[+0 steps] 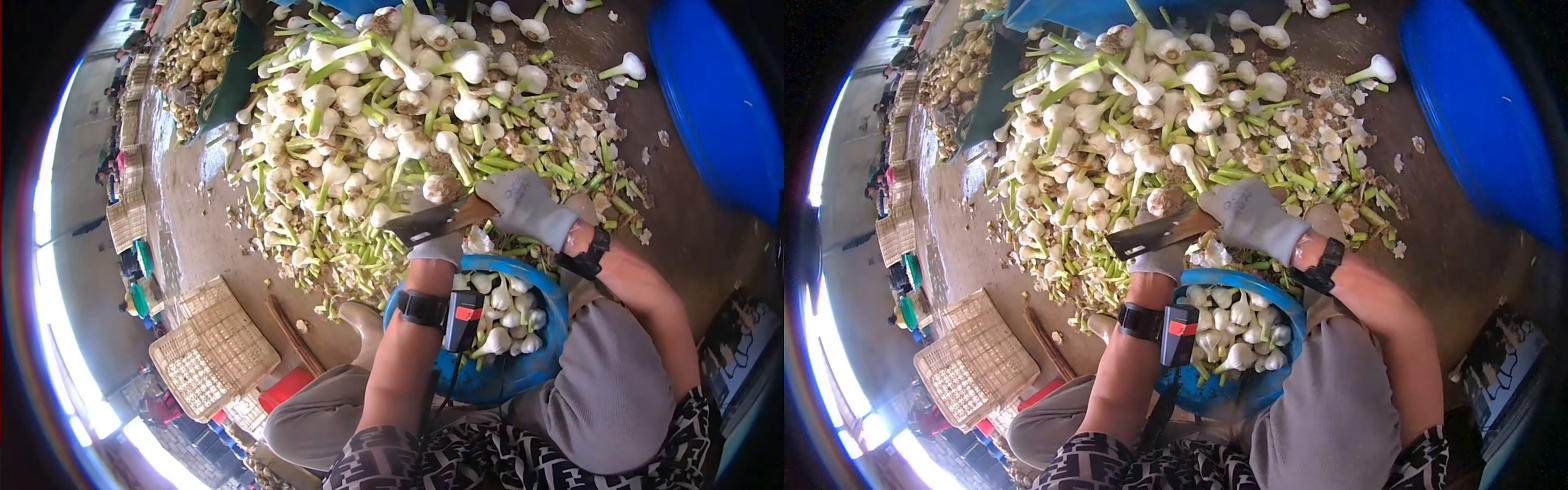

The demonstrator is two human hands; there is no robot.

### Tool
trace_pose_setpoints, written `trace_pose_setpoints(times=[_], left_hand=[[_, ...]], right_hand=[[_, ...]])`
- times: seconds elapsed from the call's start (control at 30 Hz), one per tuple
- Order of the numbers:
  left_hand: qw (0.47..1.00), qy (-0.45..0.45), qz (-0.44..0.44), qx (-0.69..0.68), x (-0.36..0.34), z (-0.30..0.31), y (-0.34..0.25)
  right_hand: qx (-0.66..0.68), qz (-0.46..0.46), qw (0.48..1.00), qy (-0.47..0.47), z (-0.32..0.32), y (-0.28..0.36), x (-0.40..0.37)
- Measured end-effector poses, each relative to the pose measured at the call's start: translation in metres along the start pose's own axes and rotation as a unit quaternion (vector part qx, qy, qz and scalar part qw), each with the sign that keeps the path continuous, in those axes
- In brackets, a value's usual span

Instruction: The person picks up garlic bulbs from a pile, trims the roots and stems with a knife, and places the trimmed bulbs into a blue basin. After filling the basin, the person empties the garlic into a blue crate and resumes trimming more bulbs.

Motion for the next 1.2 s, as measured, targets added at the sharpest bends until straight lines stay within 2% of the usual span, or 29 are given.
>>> trace_pose_setpoints(times=[0.07, 0.13, 0.23, 0.3, 0.33, 0.37, 0.47, 0.5, 0.53, 0.57, 0.6, 0.67, 0.7, 0.73, 0.77, 0.8, 0.83, 0.9, 0.93, 1.0, 1.03, 1.07, 1.13, 1.2], left_hand=[[0.998, 0.012, 0.035, 0.051, 0.005, -0.009, 0.017], [0.982, -0.007, 0.021, -0.186, 0.014, -0.052, 0.07], [0.992, 0.089, -0.081, -0.032, 0.029, -0.084, 0.105], [0.975, 0.154, -0.146, 0.071, 0.031, -0.096, 0.115], [0.986, 0.123, -0.093, 0.065, 0.024, -0.085, 0.09], [0.993, 0.092, -0.042, 0.056, 0.011, -0.061, 0.04], [0.992, -0.024, 0.091, -0.083, 0.017, -0.08, 0.053], [0.991, -0.075, 0.047, -0.104, 0.009, -0.071, 0.041], [0.944, -0.046, 0.104, -0.311, 0.006, -0.062, 0.025], [0.812, -0.039, 0.176, -0.555, 0.003, -0.053, 0.008], [0.665, -0.047, 0.242, -0.705, -0.001, -0.044, -0.009], [0.682, 0.007, 0.244, -0.69, -0.008, -0.035, -0.016], [0.688, 0.023, 0.238, -0.685, -0.013, -0.027, -0.023], [0.794, 0.051, 0.164, -0.583, -0.02, -0.004, -0.044], [0.888, 0.062, 0.078, -0.449, -0.028, 0.019, -0.065], [0.945, 0.053, -0.005, -0.323, -0.036, 0.042, -0.086], [0.904, 0.168, 0.004, -0.392, -0.038, 0.04, -0.078], [0.897, 0.329, -0.092, -0.281, -0.043, 0.023, -0.042], [0.903, 0.42, -0.017, -0.089, -0.039, 0.035, -0.076], [0.951, 0.296, -0.069, 0.062, -0.005, 0.032, -0.07], [0.958, 0.194, -0.164, 0.13, 0.02, 0.033, -0.07], [0.943, 0.085, -0.259, 0.192, 0.046, 0.033, -0.071], [0.859, 0.051, -0.356, 0.364, 0.089, 0.017, -0.043], [0.839, 0.106, -0.33, 0.42, 0.099, 0.007, -0.04]], right_hand=[[-0.009, -0.015, 1.0, 0.025, -0.002, 0.0, 0.001], [-0.014, -0.022, 0.999, 0.028, -0.002, -0.003, 0.0], [-0.031, -0.053, 0.996, 0.061, -0.002, -0.001, 0.0], [-0.012, -0.054, 0.998, 0.029, -0.006, -0.006, -0.003], [-0.003, -0.053, 0.998, 0.014, -0.009, -0.008, -0.003], [-0.004, -0.057, 0.998, 0.012, -0.01, -0.011, -0.004], [0.004, -0.067, 0.998, -0.011, -0.006, -0.02, -0.004], [0.019, -0.07, 0.997, -0.026, -0.002, -0.022, -0.006], [0.034, -0.074, 0.996, -0.041, 0.001, -0.024, -0.008], [0.036, -0.052, 0.996, -0.063, -0.003, -0.029, -0.011], [0.036, -0.052, 0.996, -0.06, 0.0, -0.03, -0.011], [0.037, -0.06, 0.996, -0.054, 0.004, -0.03, -0.014], [0.009, -0.155, 0.988, -0.028, -0.001, -0.045, -0.014], [-0.018, -0.247, 0.969, -0.001, -0.004, -0.067, -0.016], [-0.052, -0.278, 0.959, -0.023, -0.002, -0.091, -0.033], [-0.087, -0.3, 0.949, -0.044, 0.0, -0.112, -0.044], [-0.086, -0.29, 0.952, -0.054, 0.002, -0.113, -0.05], [-0.093, -0.274, 0.953, -0.085, 0.017, -0.115, -0.056], [-0.079, -0.287, 0.951, -0.08, 0.023, -0.114, -0.046], [-0.039, -0.328, 0.942, -0.052, 0.021, -0.096, -0.039], [0.023, -0.356, 0.933, -0.041, 0.021, -0.091, -0.035], [0.001, -0.369, 0.929, -0.02, 0.016, -0.096, -0.035], [-0.04, -0.393, 0.919, 0.027, -0.004, -0.104, -0.036], [-0.021, -0.389, 0.921, 0.016, 0.005, -0.102, -0.038]])
Point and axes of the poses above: each hand's wrist, its own x-axis towards the middle knuckle, its own z-axis out of the back of the hand, y = z × x, the point moved 2 cm from there along x, towards the middle knuckle, and after that the axes turned 9 degrees about -y, right-handed, at the moved point
